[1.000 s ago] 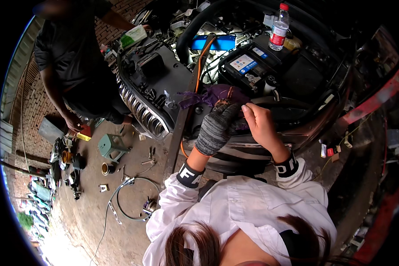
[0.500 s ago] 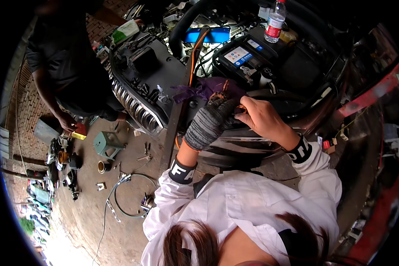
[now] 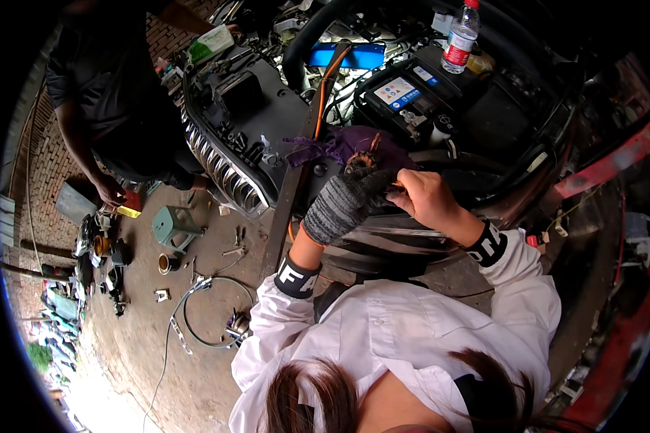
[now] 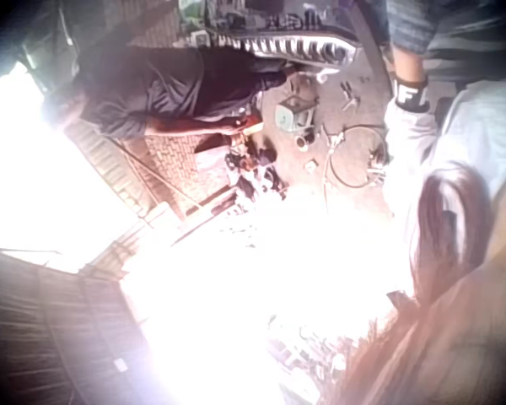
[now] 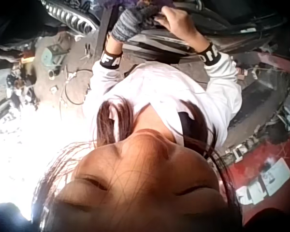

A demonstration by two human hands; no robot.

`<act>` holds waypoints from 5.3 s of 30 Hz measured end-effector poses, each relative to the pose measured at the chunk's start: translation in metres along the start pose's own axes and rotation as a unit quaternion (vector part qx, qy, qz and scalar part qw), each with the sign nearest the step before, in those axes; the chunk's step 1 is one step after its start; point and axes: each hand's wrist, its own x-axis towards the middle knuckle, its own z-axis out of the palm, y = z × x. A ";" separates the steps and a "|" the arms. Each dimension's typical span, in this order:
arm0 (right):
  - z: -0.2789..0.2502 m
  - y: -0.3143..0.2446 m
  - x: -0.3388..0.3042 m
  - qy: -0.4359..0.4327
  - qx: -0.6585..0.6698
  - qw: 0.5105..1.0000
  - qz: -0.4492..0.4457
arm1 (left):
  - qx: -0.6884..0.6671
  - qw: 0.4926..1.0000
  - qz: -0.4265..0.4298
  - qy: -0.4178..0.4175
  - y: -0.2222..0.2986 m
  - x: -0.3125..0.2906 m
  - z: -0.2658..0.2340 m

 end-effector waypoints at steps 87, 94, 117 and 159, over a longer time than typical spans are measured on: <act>0.000 0.003 0.058 0.051 0.625 0.745 0.226 | 0.093 0.931 -0.292 0.197 -0.036 -0.017 0.066; -0.040 -0.024 0.086 -0.002 0.616 0.781 0.106 | -0.302 0.843 -0.244 0.372 -0.020 0.018 0.024; -0.110 0.018 0.167 0.299 -0.175 0.936 -0.063 | -0.068 0.801 -0.129 0.581 0.013 0.082 0.006; -0.106 0.049 0.131 0.118 -0.318 0.931 -0.136 | -0.336 0.844 -0.042 0.416 -0.007 0.044 0.009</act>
